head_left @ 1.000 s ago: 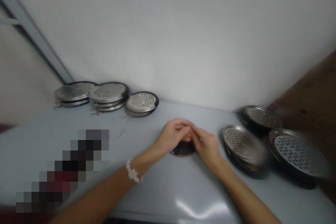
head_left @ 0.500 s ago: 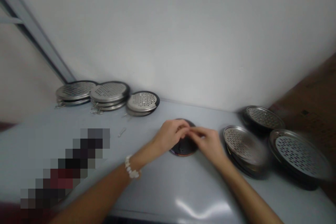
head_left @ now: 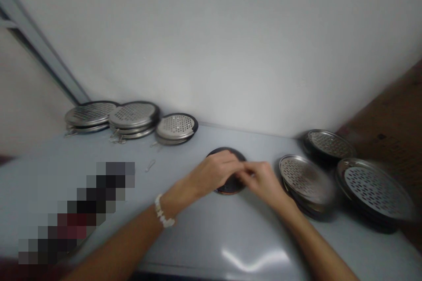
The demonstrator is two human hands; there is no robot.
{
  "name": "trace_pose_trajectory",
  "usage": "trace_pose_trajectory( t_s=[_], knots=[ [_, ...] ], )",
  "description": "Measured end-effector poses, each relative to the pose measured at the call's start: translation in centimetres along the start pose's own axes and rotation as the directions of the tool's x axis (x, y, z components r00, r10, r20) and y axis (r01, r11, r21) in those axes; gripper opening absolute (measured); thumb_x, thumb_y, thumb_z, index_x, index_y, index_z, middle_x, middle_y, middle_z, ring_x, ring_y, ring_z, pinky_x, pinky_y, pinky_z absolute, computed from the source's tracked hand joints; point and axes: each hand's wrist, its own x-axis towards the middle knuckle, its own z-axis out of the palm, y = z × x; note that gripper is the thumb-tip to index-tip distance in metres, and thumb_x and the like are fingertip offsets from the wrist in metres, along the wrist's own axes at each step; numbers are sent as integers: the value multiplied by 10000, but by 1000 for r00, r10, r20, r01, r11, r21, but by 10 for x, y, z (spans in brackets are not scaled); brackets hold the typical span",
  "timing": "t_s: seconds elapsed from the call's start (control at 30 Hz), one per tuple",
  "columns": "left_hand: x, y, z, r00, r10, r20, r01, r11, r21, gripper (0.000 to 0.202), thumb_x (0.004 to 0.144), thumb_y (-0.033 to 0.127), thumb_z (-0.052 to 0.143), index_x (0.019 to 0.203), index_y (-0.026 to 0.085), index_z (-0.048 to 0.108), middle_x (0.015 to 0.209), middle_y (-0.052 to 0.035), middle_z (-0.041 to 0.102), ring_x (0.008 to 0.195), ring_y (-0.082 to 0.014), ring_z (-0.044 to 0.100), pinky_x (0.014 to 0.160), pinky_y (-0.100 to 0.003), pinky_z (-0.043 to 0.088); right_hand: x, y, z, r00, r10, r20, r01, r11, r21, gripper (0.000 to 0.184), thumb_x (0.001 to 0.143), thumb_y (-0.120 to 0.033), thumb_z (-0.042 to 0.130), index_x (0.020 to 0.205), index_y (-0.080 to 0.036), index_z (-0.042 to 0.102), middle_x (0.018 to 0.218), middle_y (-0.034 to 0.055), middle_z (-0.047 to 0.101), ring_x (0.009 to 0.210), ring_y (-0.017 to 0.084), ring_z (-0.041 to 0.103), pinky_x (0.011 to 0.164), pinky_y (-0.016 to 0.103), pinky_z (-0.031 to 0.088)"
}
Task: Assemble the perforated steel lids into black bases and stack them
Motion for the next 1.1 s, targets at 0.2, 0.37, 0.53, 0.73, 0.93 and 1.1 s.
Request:
trace_pose_trajectory(
  t_s=[0.2,0.37,0.53,0.73,0.93,1.1],
  knots=[
    [2,7,11,939,-247,-237,206,961,-187,167,955,240,593,1040,217,734,1008,-46,773,942,-188,711,932,-296,521,0,-3,-3,992,-28,-120,15,994,-105,318,954,-270,531,720,-170,721,594,-7,637,534,132,564,552,221,374],
    [5,10,19,849,-511,-134,393,781,-485,86,891,235,652,835,173,673,740,-23,728,655,-158,703,655,-257,577,-1,-1,-2,987,-43,-157,15,984,-177,312,950,-237,518,715,-172,713,620,13,663,552,140,589,573,235,376],
    [8,8,23,750,-662,17,497,546,-674,90,873,157,655,788,141,630,630,-24,702,560,-139,691,577,-239,585,-3,2,0,989,-39,-144,9,979,-204,299,955,-228,518,742,-177,721,647,27,690,564,147,608,584,244,383],
    [8,5,29,675,-733,82,502,376,-779,108,870,113,691,792,122,618,612,-21,706,551,-124,705,589,-217,595,-4,3,3,995,-52,-80,32,973,-227,275,944,-174,520,738,-173,702,664,34,686,582,141,610,600,238,384],
    [9,10,29,650,-754,98,519,347,-781,127,923,56,606,810,114,598,610,-17,708,540,-101,695,580,-190,587,-4,2,6,997,-44,-64,26,968,-249,279,930,-148,530,684,-174,658,609,13,623,542,125,551,578,244,344],
    [12,14,25,627,-769,124,519,294,-802,173,922,8,588,784,112,587,576,0,692,509,-84,674,552,-165,567,-5,6,12,993,-58,-100,30,965,-260,268,931,-164,517,714,-173,675,634,30,647,567,139,572,591,251,351]
  ],
)
